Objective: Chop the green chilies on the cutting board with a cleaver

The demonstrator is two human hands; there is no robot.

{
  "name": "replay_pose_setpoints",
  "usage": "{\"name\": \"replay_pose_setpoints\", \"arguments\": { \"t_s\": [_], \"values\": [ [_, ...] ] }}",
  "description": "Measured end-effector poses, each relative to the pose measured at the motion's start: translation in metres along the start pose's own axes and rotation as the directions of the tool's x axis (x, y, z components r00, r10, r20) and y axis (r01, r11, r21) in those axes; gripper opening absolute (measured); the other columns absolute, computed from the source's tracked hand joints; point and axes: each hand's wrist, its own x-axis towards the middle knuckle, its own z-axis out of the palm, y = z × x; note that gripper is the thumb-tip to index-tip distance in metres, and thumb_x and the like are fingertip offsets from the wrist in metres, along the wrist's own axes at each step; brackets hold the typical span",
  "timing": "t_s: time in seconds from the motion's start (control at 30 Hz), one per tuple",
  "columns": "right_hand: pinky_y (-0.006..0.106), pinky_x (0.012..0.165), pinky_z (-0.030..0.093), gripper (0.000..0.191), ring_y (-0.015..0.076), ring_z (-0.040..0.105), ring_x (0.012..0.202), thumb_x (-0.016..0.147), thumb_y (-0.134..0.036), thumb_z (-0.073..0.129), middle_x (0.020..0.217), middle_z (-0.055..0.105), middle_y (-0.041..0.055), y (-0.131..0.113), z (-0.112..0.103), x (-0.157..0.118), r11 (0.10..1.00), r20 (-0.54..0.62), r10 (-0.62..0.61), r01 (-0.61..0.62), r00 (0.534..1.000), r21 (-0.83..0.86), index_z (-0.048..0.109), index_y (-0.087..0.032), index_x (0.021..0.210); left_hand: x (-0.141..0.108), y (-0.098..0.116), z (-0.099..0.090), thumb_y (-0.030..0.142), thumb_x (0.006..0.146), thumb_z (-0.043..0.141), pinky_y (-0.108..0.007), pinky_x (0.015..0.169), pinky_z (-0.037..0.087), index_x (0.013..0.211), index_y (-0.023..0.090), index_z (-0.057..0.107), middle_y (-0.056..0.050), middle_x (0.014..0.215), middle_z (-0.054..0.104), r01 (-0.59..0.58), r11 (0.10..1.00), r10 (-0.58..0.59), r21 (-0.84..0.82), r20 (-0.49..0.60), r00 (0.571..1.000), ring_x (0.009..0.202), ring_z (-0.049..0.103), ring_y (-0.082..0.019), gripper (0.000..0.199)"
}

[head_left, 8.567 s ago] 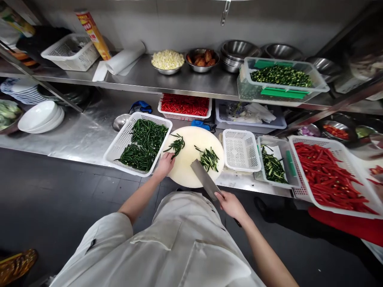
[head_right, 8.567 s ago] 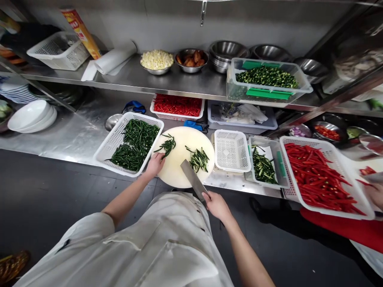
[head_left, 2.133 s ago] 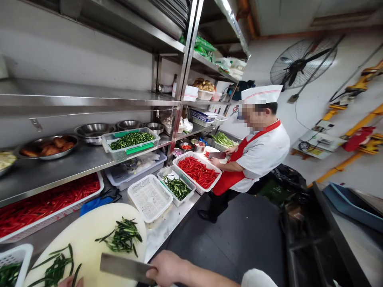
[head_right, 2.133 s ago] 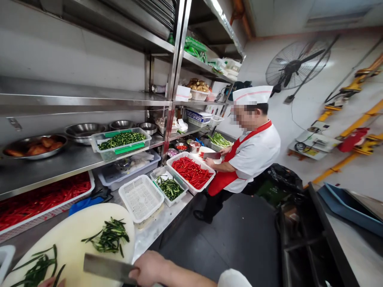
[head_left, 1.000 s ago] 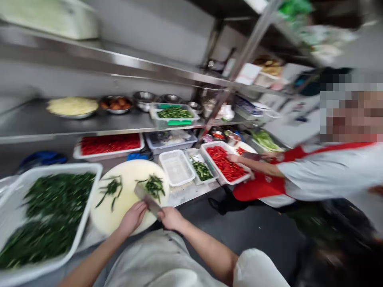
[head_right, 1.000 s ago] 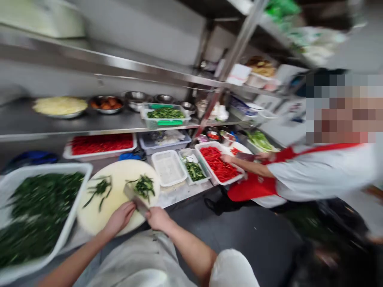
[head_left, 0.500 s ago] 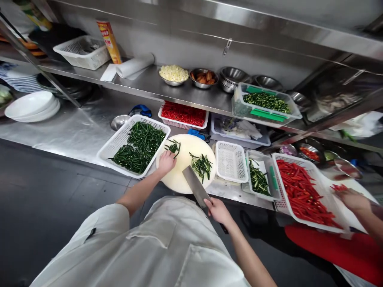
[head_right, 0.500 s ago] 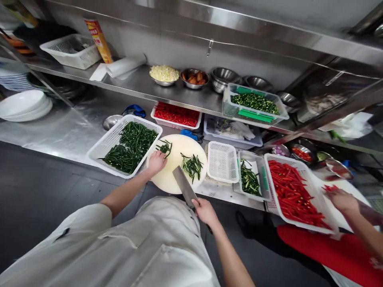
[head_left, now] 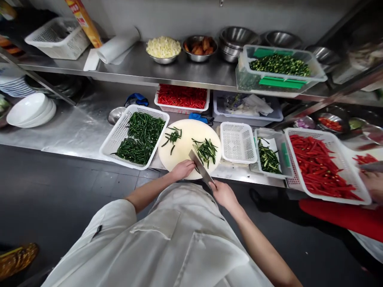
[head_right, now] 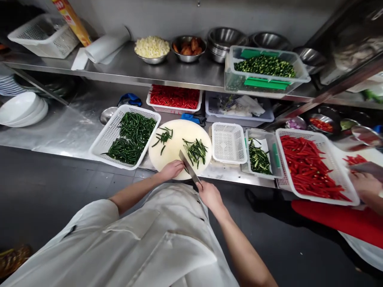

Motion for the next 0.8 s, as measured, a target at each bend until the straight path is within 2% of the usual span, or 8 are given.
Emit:
{"name": "replay_pose_setpoints", "arguments": {
  "t_s": [0.23,0.33,0.5,0.6,0.67,0.73,0.77,0.8],
  "values": [
    [0.029,0.069,0.035,0.04,0.0248,0.073,0.083,0.11,-0.042,0.042,0.088,0.078,0.011,0.018,-0.009,-0.012,1.0,0.041,-0.017,0.017,0.999,-0.004,0.073,-0.02,0.097,0.003,-0.001,-0.003,0.023,0.11,0.041,-0.04,0.11,0.053,0.125,0.017,0.068,-0.013,0.126,0.068,-0.007,1.0,0.007,-0.023,0.024,1.0,0.121,0.063,-0.023,0.031],
    [0.029,0.071,0.038,0.036,0.024,0.072,0.083,0.109,-0.038,0.045,0.087,0.077,0.0118,0.01,-0.003,0.008,0.999,0.041,-0.009,0.007,0.999,0.048,0.073,-0.018,0.098,0.005,0.001,-0.003,0.024,0.11,0.04,-0.04,0.109,0.053,0.122,0.018,0.069,-0.013,0.124,0.068,0.012,0.999,-0.01,-0.039,0.038,0.999,0.119,0.063,-0.023,0.032],
    [0.027,0.074,0.043,0.041,0.0207,0.069,0.073,0.11,-0.038,0.041,0.073,0.073,0.0074,-0.025,-0.002,0.057,0.981,0.022,-0.02,0.016,1.0,0.192,0.071,-0.017,0.092,0.008,0.002,-0.011,0.025,0.11,0.04,-0.038,0.103,0.053,0.118,0.019,0.069,-0.012,0.117,0.069,-0.044,0.998,0.047,-0.049,0.055,0.997,0.111,0.063,-0.023,0.031],
    [0.029,0.075,0.043,0.042,0.0215,0.068,0.072,0.11,-0.042,0.039,0.07,0.072,0.0057,-0.025,-0.008,0.056,0.974,-0.078,-0.052,0.068,0.996,0.217,0.069,-0.02,0.089,0.002,-0.014,-0.031,0.026,0.108,0.046,-0.041,0.105,0.052,0.116,0.02,0.069,-0.011,0.116,0.068,0.027,0.999,-0.026,0.023,-0.027,0.999,0.112,0.061,-0.024,0.025],
    [0.029,0.075,0.044,0.044,0.0219,0.069,0.073,0.109,-0.045,0.039,0.07,0.071,0.0052,-0.013,-0.005,0.042,0.966,-0.089,-0.077,0.096,0.993,0.241,0.067,-0.022,0.085,-0.006,-0.032,-0.048,0.027,0.105,0.053,-0.045,0.107,0.05,0.116,0.018,0.068,-0.013,0.116,0.066,0.273,0.956,-0.248,0.103,-0.205,0.947,0.115,0.059,-0.027,0.021],
    [0.029,0.074,0.044,0.047,0.0221,0.068,0.071,0.109,-0.048,0.039,0.067,0.07,0.0043,0.006,0.001,0.026,0.958,-0.004,-0.112,0.109,0.994,0.265,0.064,-0.023,0.078,-0.015,-0.05,-0.063,0.026,0.101,0.06,-0.05,0.107,0.049,0.115,0.015,0.067,-0.016,0.116,0.064,0.525,0.843,-0.455,0.121,-0.36,0.814,0.117,0.057,-0.031,0.02],
    [0.029,0.073,0.044,0.048,0.0221,0.068,0.07,0.108,-0.049,0.039,0.066,0.07,0.0039,0.015,0.005,0.02,0.957,0.043,-0.122,0.106,0.992,0.27,0.062,-0.023,0.075,-0.018,-0.056,-0.068,0.024,0.1,0.061,-0.05,0.107,0.049,0.115,0.014,0.067,-0.017,0.117,0.063,0.592,0.798,-0.512,0.117,-0.386,0.767,0.117,0.056,-0.032,0.019],
    [0.029,0.072,0.043,0.049,0.0221,0.068,0.069,0.108,-0.049,0.038,0.065,0.069,0.0036,0.023,0.007,0.016,0.958,0.081,-0.122,0.096,0.989,0.269,0.061,-0.024,0.072,-0.02,-0.061,-0.07,0.022,0.099,0.06,-0.05,0.107,0.049,0.114,0.014,0.068,-0.017,0.117,0.063,0.611,0.783,-0.536,0.113,-0.375,0.756,0.117,0.056,-0.032,0.018]
  ]
}}
